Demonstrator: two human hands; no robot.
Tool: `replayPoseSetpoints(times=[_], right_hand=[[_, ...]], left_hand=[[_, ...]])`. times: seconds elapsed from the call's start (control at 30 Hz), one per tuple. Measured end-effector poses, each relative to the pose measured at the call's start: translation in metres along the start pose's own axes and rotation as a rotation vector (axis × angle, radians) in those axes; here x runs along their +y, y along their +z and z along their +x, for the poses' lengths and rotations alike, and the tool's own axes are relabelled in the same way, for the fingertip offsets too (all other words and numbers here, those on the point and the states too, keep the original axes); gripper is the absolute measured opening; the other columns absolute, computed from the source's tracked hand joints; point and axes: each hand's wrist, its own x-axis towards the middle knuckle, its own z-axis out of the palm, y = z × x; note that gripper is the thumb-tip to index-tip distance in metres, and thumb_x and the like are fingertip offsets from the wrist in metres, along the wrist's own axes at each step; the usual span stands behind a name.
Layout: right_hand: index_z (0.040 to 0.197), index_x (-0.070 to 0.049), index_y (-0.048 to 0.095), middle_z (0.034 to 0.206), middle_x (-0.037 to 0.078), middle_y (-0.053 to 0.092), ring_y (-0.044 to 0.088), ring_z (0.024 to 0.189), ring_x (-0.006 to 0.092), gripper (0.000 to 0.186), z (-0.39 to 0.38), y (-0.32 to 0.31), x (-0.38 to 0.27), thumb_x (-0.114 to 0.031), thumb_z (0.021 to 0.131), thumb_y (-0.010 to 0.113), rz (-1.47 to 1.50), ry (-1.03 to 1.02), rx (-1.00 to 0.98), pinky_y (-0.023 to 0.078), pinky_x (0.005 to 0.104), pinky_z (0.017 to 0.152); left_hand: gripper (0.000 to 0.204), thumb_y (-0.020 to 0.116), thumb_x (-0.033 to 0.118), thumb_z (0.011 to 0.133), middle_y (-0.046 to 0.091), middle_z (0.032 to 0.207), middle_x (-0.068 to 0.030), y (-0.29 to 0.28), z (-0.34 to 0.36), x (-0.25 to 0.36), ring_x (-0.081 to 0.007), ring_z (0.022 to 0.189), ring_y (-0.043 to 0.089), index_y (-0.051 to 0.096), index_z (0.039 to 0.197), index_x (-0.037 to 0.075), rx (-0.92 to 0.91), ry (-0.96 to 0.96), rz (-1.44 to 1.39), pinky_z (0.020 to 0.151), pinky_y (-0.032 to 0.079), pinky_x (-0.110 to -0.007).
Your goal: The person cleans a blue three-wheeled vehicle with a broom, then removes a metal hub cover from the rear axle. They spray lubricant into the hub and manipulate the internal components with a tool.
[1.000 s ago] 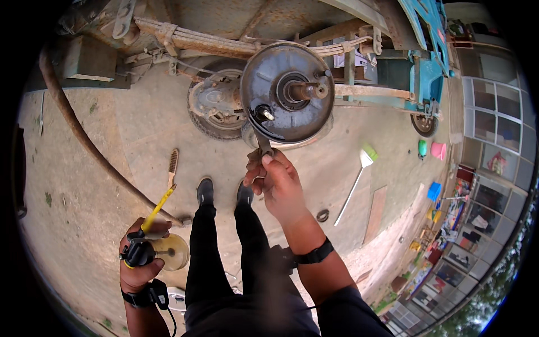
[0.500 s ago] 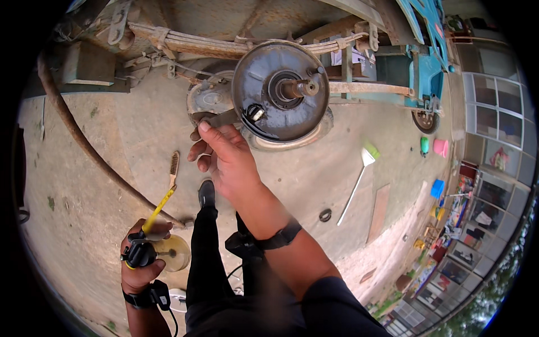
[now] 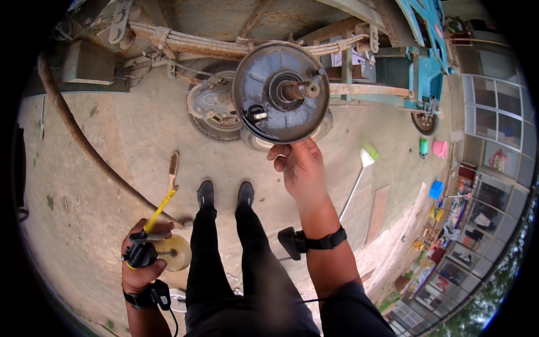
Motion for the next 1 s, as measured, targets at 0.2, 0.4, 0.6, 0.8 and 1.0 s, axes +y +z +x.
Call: replayPoseSetpoints(times=[0.2, 0.4, 0.6, 0.8, 1.0], right_hand=[[0.116, -0.009, 0.064, 0.101, 0.003, 0.068, 0.067, 0.081, 0.0164, 0.027, -0.007, 0.01, 0.007, -0.033, 0.103, 0.06, 0.104, 0.023, 0.005, 0.044, 0.0253, 0.059], [0.119, -0.005, 0.061, 0.099, 0.005, 0.066, 0.068, 0.078, 0.0166, 0.028, -0.031, 0.038, 0.029, -0.026, 0.101, 0.064, 0.057, 0.167, -0.098, 0.046, 0.0238, 0.056], [0.114, -0.008, 0.063, 0.095, 0.003, 0.066, 0.068, 0.075, 0.0152, 0.022, -0.01, 0.089, 0.047, -0.024, 0.1, 0.067, 0.212, 0.197, -0.152, 0.046, 0.024, 0.054], [0.107, -0.011, 0.066, 0.096, 0.005, 0.068, 0.068, 0.076, 0.0185, 0.013, 0.012, 0.114, 0.053, -0.022, 0.1, 0.067, 0.276, 0.171, -0.154, 0.046, 0.0262, 0.053], [0.115, -0.007, 0.065, 0.097, 0.004, 0.068, 0.068, 0.075, 0.0175, 0.019, -0.012, 0.069, 0.044, -0.019, 0.101, 0.062, 0.17, 0.229, -0.193, 0.045, 0.0251, 0.056]], left_hand=[[0.059, 0.071, 0.002, 0.062, 0.065, 0.118, -0.0184, 0.001, 0.0, -0.002, -0.0364, 0.12, 0.062, 0.063, 0.12, -0.001, 0.01, 0.02, 0.0, 0.107, 0.045, -0.049], [0.059, 0.071, 0.002, 0.062, 0.065, 0.119, -0.019, -0.004, 0.0, -0.014, -0.0358, 0.12, 0.062, 0.062, 0.121, -0.001, -0.017, 0.12, -0.011, 0.106, 0.045, -0.048], [0.059, 0.072, 0.004, 0.063, 0.064, 0.12, -0.0199, -0.003, 0.001, -0.013, -0.0346, 0.121, 0.061, 0.063, 0.121, -0.002, -0.014, 0.101, -0.01, 0.107, 0.044, -0.047], [0.058, 0.072, 0.005, 0.062, 0.064, 0.12, -0.0197, 0.0, 0.001, -0.012, -0.0346, 0.121, 0.061, 0.064, 0.12, -0.002, -0.014, 0.094, -0.027, 0.109, 0.043, -0.048], [0.058, 0.071, 0.005, 0.062, 0.065, 0.119, -0.0193, 0.001, 0.003, -0.009, -0.0349, 0.121, 0.061, 0.064, 0.119, -0.002, -0.022, 0.09, -0.008, 0.108, 0.044, -0.048]])
